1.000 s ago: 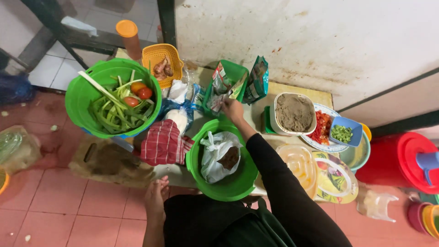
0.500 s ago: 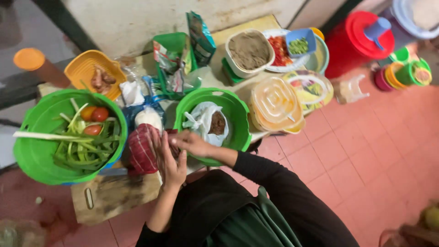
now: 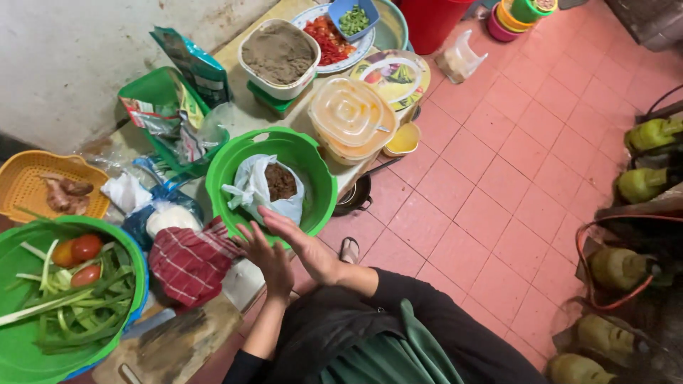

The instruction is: Adding seasoning powders and liquid sauces to a stir-fry and stirring with a spatula in a wok.

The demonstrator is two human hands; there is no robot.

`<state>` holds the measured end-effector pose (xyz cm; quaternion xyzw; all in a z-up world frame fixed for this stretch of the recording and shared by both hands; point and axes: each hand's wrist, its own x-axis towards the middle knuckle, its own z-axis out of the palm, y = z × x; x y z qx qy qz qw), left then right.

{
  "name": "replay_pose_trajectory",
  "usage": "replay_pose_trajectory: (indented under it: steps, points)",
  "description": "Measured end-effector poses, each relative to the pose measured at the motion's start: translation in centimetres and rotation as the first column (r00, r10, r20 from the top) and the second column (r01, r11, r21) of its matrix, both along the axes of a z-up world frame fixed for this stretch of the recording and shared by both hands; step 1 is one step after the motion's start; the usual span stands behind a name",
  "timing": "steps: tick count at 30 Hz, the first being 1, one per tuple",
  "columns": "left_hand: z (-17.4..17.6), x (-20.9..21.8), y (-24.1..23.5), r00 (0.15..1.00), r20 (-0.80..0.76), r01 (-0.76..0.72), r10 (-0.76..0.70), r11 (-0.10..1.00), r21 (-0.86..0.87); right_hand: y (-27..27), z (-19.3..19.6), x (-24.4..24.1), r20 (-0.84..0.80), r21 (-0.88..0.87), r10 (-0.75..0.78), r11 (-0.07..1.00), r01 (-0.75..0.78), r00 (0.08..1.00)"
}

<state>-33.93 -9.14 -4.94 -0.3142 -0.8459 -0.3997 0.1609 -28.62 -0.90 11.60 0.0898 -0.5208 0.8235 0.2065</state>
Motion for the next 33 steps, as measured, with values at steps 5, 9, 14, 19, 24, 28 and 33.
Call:
replay_pose_trajectory:
  steps: [5, 9, 14, 19, 24, 28, 33]
  points:
    - [4.5, 1.2, 2.2, 0.556, 0.505, 0.111, -0.66, 0.661, 0.742, 0.5, -1.2, 0.7, -0.351, 0.682, -0.237, 0.599, 0.42, 0.906]
    - [8.3, 2.0, 5.8, -0.06, 0.138, -0.27, -0.989, 0.15, 0.951, 4.3, -5.1, 1.8, -0.356, 0.767, -0.158, 0.513, 0.385, 0.921]
    - [12.8, 4.2, 10.5, -0.111, 0.362, -0.473, -0.926, 0.369, 0.8, 11.5, -7.3, 2.9, -0.389, 0.837, -0.158, 0.351, 0.42, 0.908]
    - [15.3, 5.1, 12.6, -0.077, 0.364, -0.392, -0.928, 0.364, 0.845, 19.2, -9.0, 4.7, -0.187, 0.917, -0.327, 0.281, 0.284, 0.927]
    - [16.8, 5.2, 14.3, 0.216, 0.37, 0.003, -0.904, 0.379, 0.925, 20.0, -6.6, 5.3, 0.053, 0.855, -0.42, 0.488, 0.175, 0.906]
    - [8.9, 2.9, 15.7, 0.899, 0.001, 0.431, -0.438, 0.884, 0.181, 15.1, 0.0, 2.7, 0.526, -0.161, 0.13, 0.986, -0.052, 0.84]
    - [6.5, 1.0, 10.0, 0.998, -0.019, -0.059, 0.056, 0.984, -0.168, 17.3, 0.1, -7.5, 0.252, -0.163, 0.332, 0.94, -0.298, 0.909]
